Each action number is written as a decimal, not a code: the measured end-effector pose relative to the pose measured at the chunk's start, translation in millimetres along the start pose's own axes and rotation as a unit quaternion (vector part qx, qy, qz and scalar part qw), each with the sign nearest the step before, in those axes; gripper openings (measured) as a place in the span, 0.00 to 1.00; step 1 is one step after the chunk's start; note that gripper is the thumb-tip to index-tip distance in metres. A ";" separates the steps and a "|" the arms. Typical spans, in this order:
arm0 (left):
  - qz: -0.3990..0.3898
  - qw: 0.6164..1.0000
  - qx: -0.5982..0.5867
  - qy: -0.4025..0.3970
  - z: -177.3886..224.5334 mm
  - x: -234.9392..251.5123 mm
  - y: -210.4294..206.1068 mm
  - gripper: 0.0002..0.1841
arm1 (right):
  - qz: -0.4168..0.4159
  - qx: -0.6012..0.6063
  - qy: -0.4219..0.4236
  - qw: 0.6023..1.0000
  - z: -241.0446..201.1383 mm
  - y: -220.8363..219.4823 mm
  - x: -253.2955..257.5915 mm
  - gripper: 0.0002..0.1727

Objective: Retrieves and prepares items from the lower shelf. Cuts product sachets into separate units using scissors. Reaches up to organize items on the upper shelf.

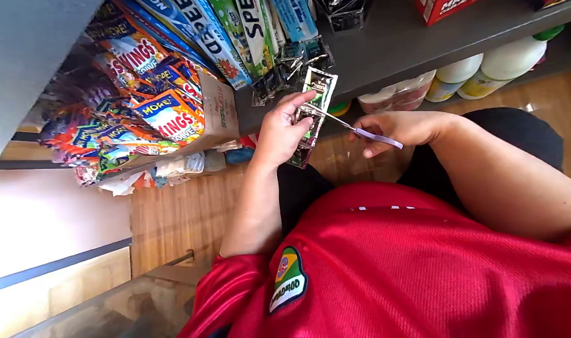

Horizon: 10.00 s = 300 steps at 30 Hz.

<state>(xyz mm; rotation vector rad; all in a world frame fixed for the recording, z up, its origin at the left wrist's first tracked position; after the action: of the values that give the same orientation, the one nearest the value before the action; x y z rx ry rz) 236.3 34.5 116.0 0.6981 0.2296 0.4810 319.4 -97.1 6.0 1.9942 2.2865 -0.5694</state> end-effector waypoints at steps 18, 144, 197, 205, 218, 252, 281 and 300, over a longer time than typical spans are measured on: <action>-0.055 0.997 -0.045 0.000 2.0 0.2 -15.3 0.25 | -0.011 0.002 0.006 1.000 -0.2 0.2 1.5 0.20; 0.051 0.997 -0.050 0.032 -13.2 9.1 12.5 0.25 | 0.041 0.004 0.008 0.999 4.0 3.6 9.2 0.21; -0.085 0.992 -0.082 0.054 -8.3 4.9 -12.9 0.31 | 0.001 0.029 0.015 0.999 0.5 -1.1 4.7 0.12; -0.103 0.984 -0.129 0.065 -9.1 2.6 -16.1 0.33 | -0.008 0.023 0.016 1.000 1.2 -4.1 4.7 0.12; -0.184 0.931 -0.303 0.091 -32.8 0.9 -42.7 0.36 | -0.030 0.050 0.031 0.998 1.6 -11.9 4.7 0.13; -0.224 0.907 -0.337 0.115 -42.7 -2.8 -63.3 0.37 | -0.020 0.018 0.003 1.000 7.9 -15.4 7.9 0.22; -0.216 0.919 -0.314 0.101 -35.9 -1.6 -56.2 0.39 | -0.006 0.031 0.002 1.000 5.0 -12.7 9.6 0.12; 0.044 0.947 -0.282 0.149 -82.5 -17.5 5.8 0.26 | 0.274 -0.374 -0.178 0.868 -65.3 73.2 -35.4 0.45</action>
<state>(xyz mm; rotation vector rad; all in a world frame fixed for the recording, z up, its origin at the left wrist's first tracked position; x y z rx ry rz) 189.6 75.9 59.0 0.0727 0.3265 0.7014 408.8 -103.3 59.2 1.7829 1.3105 0.0244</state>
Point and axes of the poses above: each hand's wrist, its own x-axis towards the middle knuckle, its own y-axis out of the back of the hand, z = x × y, the point moved 10 cm from there along x, towards the middle knuckle, and after that the axes turned 10 degrees about x, right-handed, at the moved point
